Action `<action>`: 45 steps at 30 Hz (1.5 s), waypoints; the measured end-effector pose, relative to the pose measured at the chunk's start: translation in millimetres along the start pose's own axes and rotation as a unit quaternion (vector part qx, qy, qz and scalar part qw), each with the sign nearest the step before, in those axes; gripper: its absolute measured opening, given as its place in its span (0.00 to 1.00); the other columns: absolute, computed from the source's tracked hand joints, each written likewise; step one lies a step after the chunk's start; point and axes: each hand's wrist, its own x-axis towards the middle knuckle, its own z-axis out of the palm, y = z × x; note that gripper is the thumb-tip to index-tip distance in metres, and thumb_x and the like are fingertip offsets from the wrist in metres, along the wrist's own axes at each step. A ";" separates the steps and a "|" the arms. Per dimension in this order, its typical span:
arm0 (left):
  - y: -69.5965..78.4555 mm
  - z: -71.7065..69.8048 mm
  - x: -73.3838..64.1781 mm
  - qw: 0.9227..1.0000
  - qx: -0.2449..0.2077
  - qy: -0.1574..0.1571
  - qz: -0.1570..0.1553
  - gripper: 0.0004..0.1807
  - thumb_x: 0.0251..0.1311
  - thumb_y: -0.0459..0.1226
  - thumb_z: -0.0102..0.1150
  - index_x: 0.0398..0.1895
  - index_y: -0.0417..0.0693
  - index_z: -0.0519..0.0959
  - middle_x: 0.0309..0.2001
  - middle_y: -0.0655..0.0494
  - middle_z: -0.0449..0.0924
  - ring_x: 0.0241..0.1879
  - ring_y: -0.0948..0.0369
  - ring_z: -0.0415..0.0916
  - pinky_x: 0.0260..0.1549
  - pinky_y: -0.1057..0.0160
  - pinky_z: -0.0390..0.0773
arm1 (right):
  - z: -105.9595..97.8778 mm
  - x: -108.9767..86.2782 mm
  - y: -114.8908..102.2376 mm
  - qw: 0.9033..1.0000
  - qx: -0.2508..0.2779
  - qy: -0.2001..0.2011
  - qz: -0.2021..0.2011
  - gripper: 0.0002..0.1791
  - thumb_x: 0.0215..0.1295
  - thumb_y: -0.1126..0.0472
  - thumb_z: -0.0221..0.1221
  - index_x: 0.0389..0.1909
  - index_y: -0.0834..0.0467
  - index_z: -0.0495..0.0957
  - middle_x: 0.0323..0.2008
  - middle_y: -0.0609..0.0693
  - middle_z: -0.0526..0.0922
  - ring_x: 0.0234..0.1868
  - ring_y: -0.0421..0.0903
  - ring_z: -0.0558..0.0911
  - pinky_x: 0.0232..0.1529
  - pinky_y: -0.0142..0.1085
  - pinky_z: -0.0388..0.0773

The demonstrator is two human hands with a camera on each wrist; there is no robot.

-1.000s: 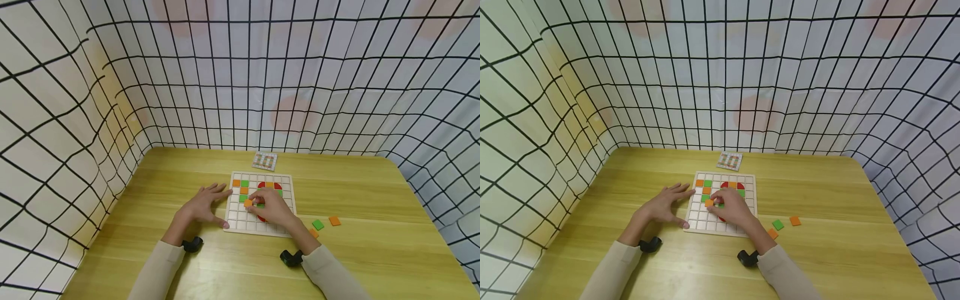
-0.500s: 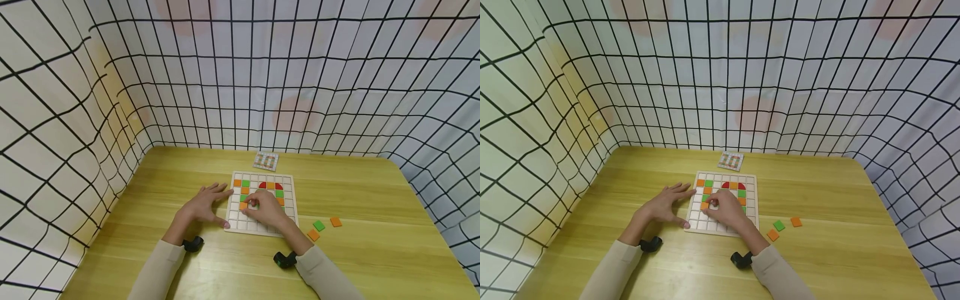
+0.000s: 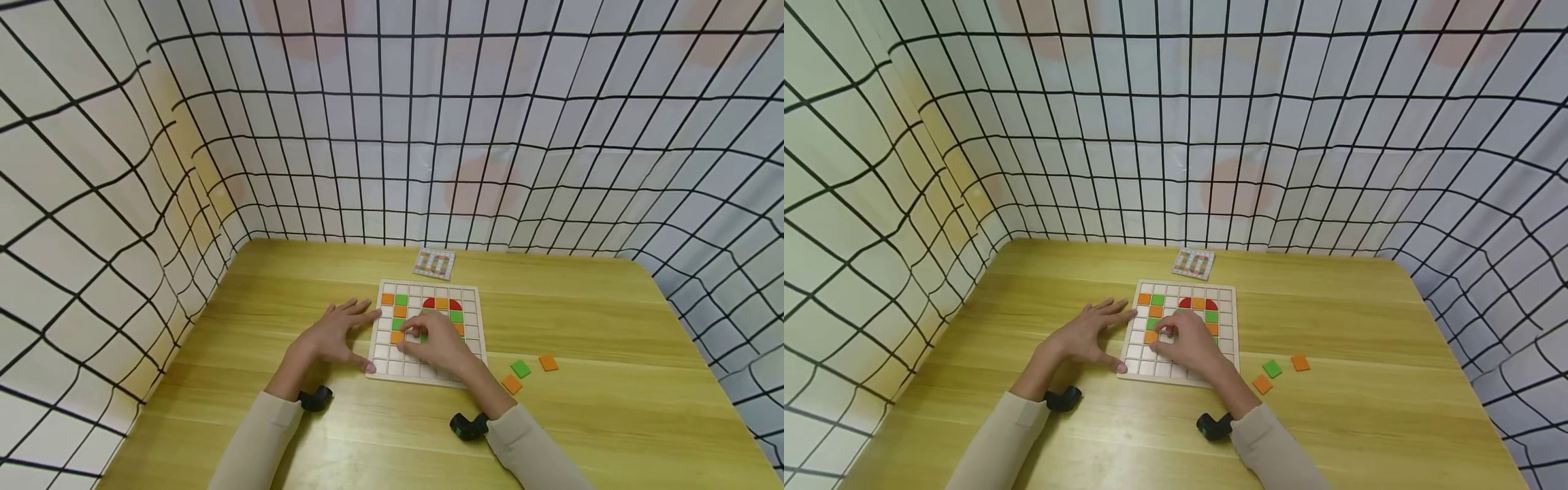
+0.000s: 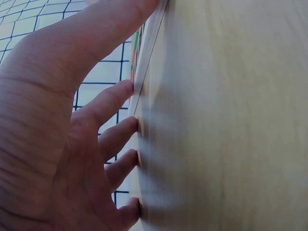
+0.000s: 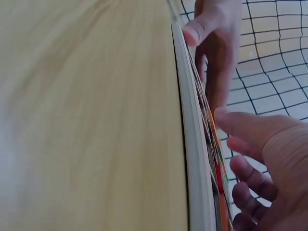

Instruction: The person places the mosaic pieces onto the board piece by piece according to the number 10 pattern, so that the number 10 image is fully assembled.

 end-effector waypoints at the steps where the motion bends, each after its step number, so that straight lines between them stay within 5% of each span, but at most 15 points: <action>1: -0.1 0.2 0.0 1.000 -0.001 -0.001 -0.001 0.63 0.39 0.70 0.76 0.81 0.67 0.60 0.84 0.53 0.48 0.83 0.44 0.40 0.77 0.30 0.38 | -2.3 -1.3 0.4 1.000 0.005 -0.002 0.001 0.14 0.59 0.52 0.75 0.45 0.50 0.89 0.34 0.44 0.82 0.40 0.45 0.76 0.45 0.40 0.74; 7: -0.3 0.7 -0.6 1.000 -0.001 -0.002 -0.002 0.63 0.38 0.70 0.77 0.81 0.67 0.59 0.84 0.53 0.48 0.83 0.44 0.40 0.77 0.30 0.38 | -19.3 -9.9 8.6 1.000 -0.004 0.009 0.013 0.17 0.58 0.50 0.76 0.47 0.49 0.89 0.43 0.44 0.85 0.44 0.44 0.79 0.48 0.40 0.80; 27: -1.1 2.5 -0.2 1.000 -0.003 -0.002 -0.003 0.63 0.38 0.69 0.77 0.81 0.68 0.58 0.84 0.54 0.47 0.84 0.44 0.39 0.77 0.30 0.37 | -91.6 -65.5 58.0 0.995 -0.080 0.046 0.041 0.17 0.60 0.50 0.74 0.48 0.52 0.88 0.38 0.47 0.82 0.45 0.49 0.77 0.47 0.43 0.75; 45: -0.9 2.6 0.6 1.000 -0.003 0.002 -0.005 0.63 0.38 0.69 0.77 0.81 0.67 0.59 0.84 0.54 0.47 0.84 0.45 0.39 0.78 0.31 0.38 | -133.5 -120.4 111.4 0.991 -0.131 0.012 -0.029 0.18 0.61 0.44 0.73 0.50 0.43 0.87 0.46 0.36 0.84 0.48 0.41 0.79 0.48 0.40 0.79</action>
